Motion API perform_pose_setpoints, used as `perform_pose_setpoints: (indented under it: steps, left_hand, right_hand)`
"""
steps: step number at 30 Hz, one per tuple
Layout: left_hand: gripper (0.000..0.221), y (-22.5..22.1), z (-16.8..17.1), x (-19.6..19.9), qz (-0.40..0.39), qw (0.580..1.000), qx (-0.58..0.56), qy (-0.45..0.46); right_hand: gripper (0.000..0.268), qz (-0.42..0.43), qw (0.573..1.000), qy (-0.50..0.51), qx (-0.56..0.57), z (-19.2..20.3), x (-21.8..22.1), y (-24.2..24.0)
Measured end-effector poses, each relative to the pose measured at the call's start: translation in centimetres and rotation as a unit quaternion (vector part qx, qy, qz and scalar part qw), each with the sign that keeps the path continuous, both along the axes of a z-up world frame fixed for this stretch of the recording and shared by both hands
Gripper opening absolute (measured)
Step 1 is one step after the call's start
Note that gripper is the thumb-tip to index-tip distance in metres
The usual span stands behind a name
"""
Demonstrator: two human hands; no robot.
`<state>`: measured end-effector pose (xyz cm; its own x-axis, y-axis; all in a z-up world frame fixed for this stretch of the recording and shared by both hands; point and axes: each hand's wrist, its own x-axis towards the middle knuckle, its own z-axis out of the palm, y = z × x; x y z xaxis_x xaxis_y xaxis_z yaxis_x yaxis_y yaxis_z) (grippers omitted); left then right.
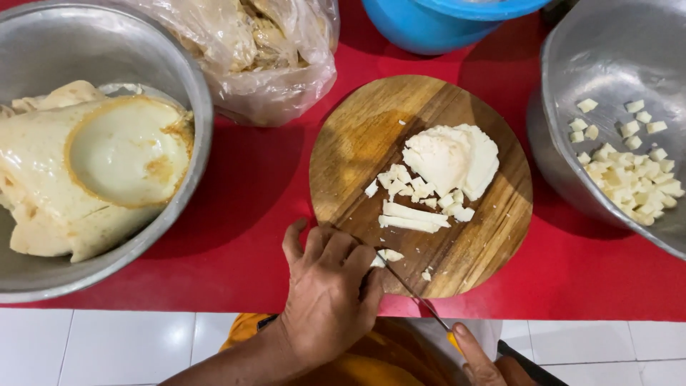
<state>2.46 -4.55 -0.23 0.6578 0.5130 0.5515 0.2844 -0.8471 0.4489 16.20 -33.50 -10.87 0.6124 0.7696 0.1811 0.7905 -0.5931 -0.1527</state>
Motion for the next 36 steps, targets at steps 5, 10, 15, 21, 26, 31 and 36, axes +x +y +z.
perform_pose_setpoints:
  steps: [5,10,15,21,26,31,36]
  left_hand:
    - [0.024,-0.1,0.5,-0.8,0.019,1.0,-0.025,0.004]
    - [0.013,0.1,0.3,-1.1,0.026,1.0,0.001,0.009]
    - [0.02,0.0,0.1,-1.1,0.017,1.0,0.012,0.008]
    - [0.011,0.1,0.3,-1.0,0.001,1.0,0.026,-0.008]
    - [0.013,1.0,1.5,-0.6,-0.002,0.999,0.033,-0.01]
    - [0.031,1.9,1.2,0.8,-0.167,0.981,0.097,0.012]
    - [0.059,5.1,0.8,1.3,-0.23,0.962,0.14,0.051]
  right_hand:
    - [0.062,0.025,0.996,0.071,-0.057,7.1,1.1,3.2]
    - [0.073,-0.036,0.992,0.1,-0.063,-0.7,1.8,-0.9]
    - [0.065,0.042,0.971,0.226,0.071,-1.9,0.5,-2.2]
    - [0.04,0.105,0.98,-0.158,0.067,8.6,-1.8,6.3]
    - [0.051,-0.027,0.992,0.106,0.061,10.7,-0.3,6.2]
    - [0.045,-0.063,0.991,0.076,0.095,13.6,0.6,5.7]
    - [0.074,-0.119,0.963,0.19,-0.146,11.2,5.3,0.8]
